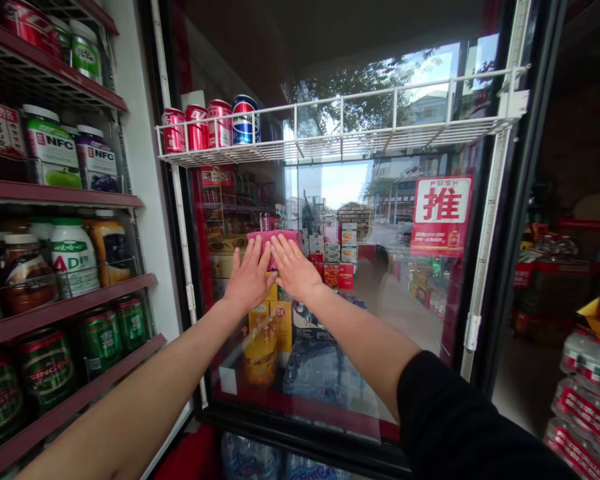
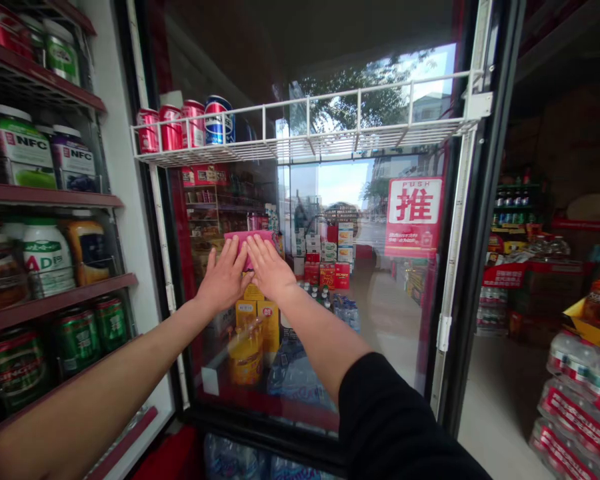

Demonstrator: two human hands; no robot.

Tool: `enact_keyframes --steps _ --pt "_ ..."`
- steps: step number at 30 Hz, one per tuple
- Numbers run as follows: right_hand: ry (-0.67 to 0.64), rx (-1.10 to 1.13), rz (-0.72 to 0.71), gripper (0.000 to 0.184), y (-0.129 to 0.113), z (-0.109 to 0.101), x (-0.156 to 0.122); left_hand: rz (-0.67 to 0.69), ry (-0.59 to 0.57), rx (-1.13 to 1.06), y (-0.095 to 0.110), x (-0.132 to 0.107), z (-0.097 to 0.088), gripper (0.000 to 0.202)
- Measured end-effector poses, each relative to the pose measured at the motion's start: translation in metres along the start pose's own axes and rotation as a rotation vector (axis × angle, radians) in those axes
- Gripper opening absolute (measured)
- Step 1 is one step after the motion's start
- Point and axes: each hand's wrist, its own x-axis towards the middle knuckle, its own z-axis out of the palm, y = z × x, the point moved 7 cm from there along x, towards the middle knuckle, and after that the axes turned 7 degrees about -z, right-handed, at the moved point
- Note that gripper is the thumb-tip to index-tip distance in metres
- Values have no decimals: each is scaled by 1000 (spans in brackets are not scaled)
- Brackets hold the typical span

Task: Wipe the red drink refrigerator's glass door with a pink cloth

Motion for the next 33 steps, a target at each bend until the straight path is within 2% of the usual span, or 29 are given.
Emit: enact_keyframes --steps 5,16,23,26,29,33 --pt "19 20 7 94 15 -5 -30 55 7 3 27 -2 -7 76" --pt "-85 -57 35 95 53 -43 -92 137 22 -74 92 -1 -16 79" --pt "-112 -88 116 91 85 -61 -148 215 36 -145 151 7 -25 72" --pt "-102 -114 150 88 90 -72 -165 235 43 -149 172 7 -29 72" --pt "-75 -139 173 83 85 -79 -168 236 47 -103 179 4 -34 72" --pt "41 -130 187 77 69 -82 -159 221 42 29 170 -2 -37 70"
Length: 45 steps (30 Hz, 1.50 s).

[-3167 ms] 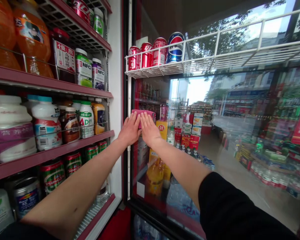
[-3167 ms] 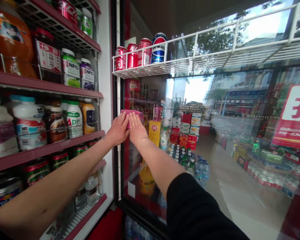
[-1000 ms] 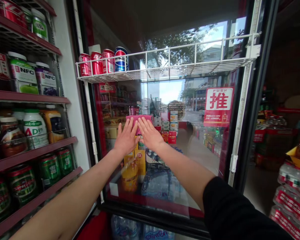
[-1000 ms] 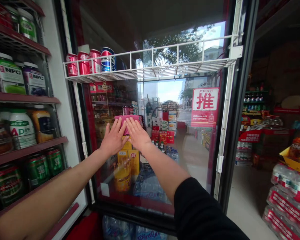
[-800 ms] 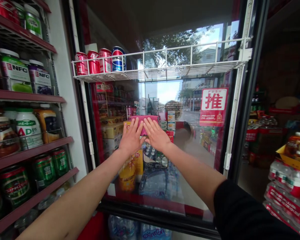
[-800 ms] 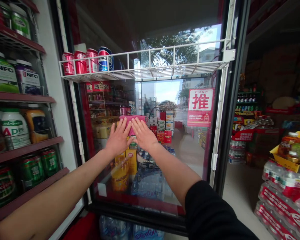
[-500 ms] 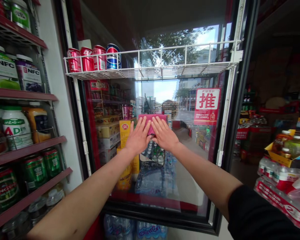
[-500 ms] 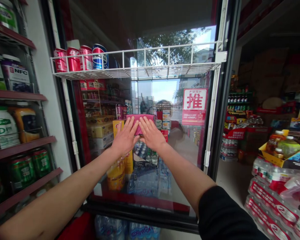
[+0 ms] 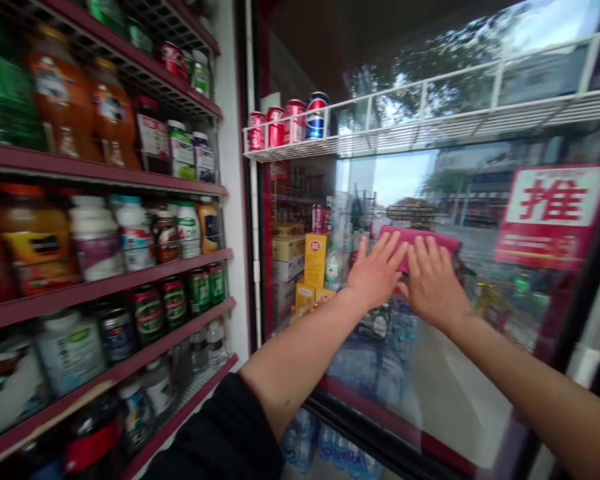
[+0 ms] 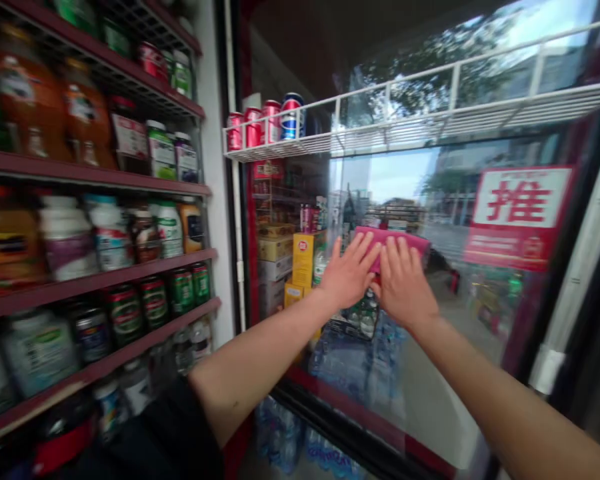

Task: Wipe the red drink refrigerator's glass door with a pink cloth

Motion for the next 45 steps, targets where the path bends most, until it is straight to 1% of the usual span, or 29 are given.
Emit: enact_keyframes --steps 3,6,10,13,16,18,20,22,27,30,37,41,45 --pt "39 39 -19 77 -17 4 9 2 72 39 -14 -8 -1 66" --pt "112 121 -53 77 -37 5 23 -26 75 78 -36 -15 4 64" --pt "209 227 -47 81 -67 4 44 -44 26 61 -64 -25 12 66" --pt "293 274 6 81 -88 7 58 -64 -19 20 -85 -31 16 69" --pt "351 336 102 86 -100 14 66 -56 -85 -41 -102 -33 18 71" --pt "377 405 134 89 -102 18 68 -32 -141 -61 -107 -33 18 72" --pt "397 482 127 90 -101 24 67 -27 -183 -66 -110 -31 17 74" --pt "402 504 104 88 -97 30 65 -40 -205 -76 -109 -30 15 73" --pt "405 400 57 83 -86 41 59 -52 -255 -136 -104 -29 15 74" --pt "415 382 21 86 -83 43 57 -58 -247 -162 -103 -30 16 73" --pt "407 379 -32 85 -75 53 56 -78 -211 -163 -101 -30 20 71" --pt "441 414 -56 87 -74 51 55 -69 -219 -174 -100 -30 19 72" --pt "416 353 -49 86 -74 48 54 -74 -218 -160 -99 -30 17 72"
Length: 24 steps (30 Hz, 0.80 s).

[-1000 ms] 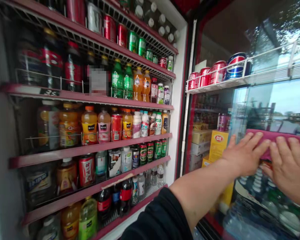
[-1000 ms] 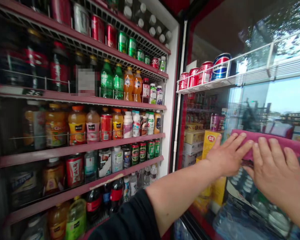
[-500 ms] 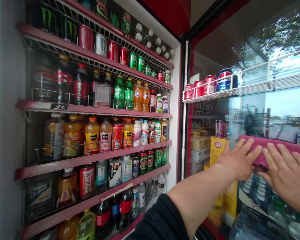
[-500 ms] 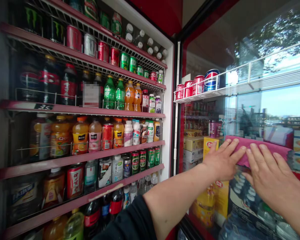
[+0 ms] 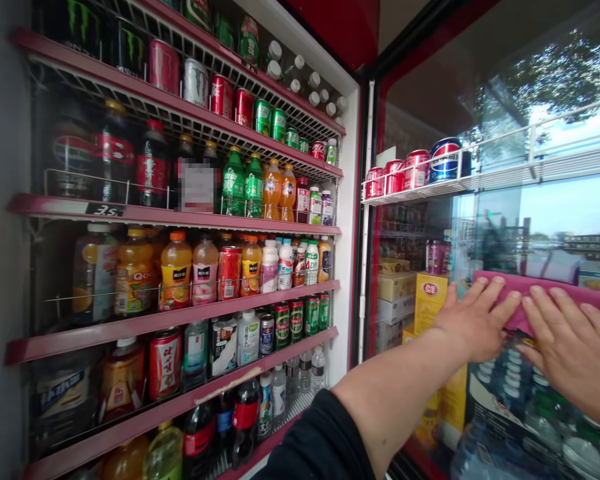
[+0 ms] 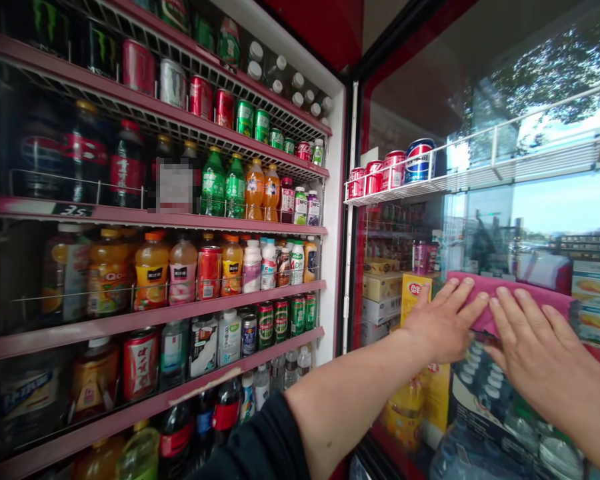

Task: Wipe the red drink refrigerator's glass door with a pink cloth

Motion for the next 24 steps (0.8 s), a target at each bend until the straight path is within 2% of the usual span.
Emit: enact_keyframes --steps 7,11,14,17,24 --pt "-23 35 31 87 11 4 -8 -3 55 0 4 1 6 71" --pt "-24 56 2 85 10 -6 -8 -2 73 9 5 2 8 72" --pt "-110 0 -21 84 9 -21 -2 23 95 29 14 1 -2 73" --pt "-228 -115 -31 77 13 -36 2 15 74 149 24 2 -8 72" --pt "-462 -291 16 81 45 -57 -15 77 139 28 60 18 -7 77"
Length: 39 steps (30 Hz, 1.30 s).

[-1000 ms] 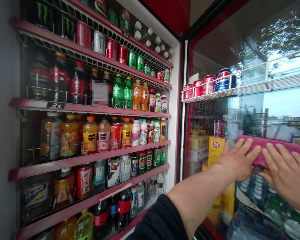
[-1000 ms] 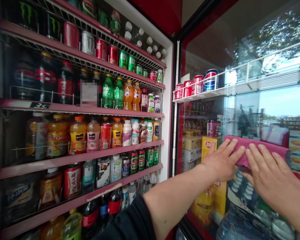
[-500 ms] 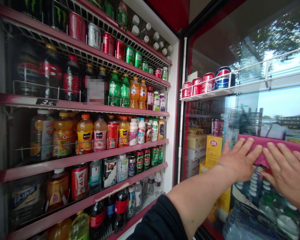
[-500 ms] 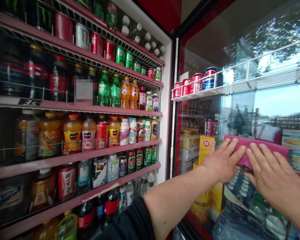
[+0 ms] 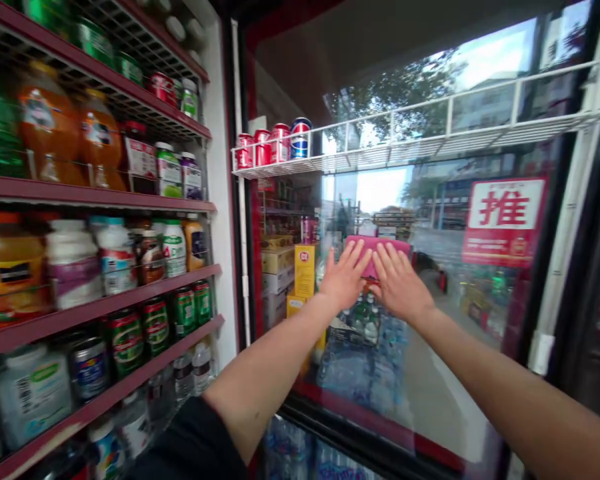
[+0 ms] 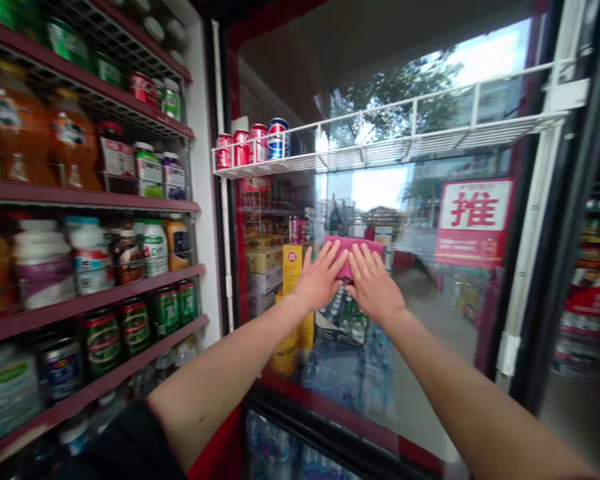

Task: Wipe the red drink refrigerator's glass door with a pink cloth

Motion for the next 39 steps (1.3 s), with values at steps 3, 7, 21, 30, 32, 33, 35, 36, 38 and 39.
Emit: enact_keyframes --steps 3,7,21,30,32,33,35,36,38,39 --pt "-23 -31 26 84 16 -7 -14 24 31 -22 21 9 -1 78" --pt "-42 -49 53 88 39 -18 -34 50 70 -46 50 22 -6 75" --pt "-156 -208 169 85 100 -59 -89 98 149 -133 141 55 -21 69" --pt "-133 -118 219 87 78 -54 -66 89 185 -147 111 48 -21 63" --pt "-145 -98 195 94 67 -47 -51 78 194 -146 92 43 -19 62" --pt "-149 -93 183 96 62 -43 -42 72 199 -145 81 40 -17 62" --pt "-148 -87 150 99 51 -36 -25 59 211 -138 60 34 -14 62" --pt "-143 -85 127 99 46 -32 -17 51 228 -117 50 32 -13 62" --pt "-125 -84 78 100 38 -27 -4 39 259 -83 33 27 -10 62" --pt "-115 -87 57 101 36 -24 1 43 270 -74 27 25 -9 62"
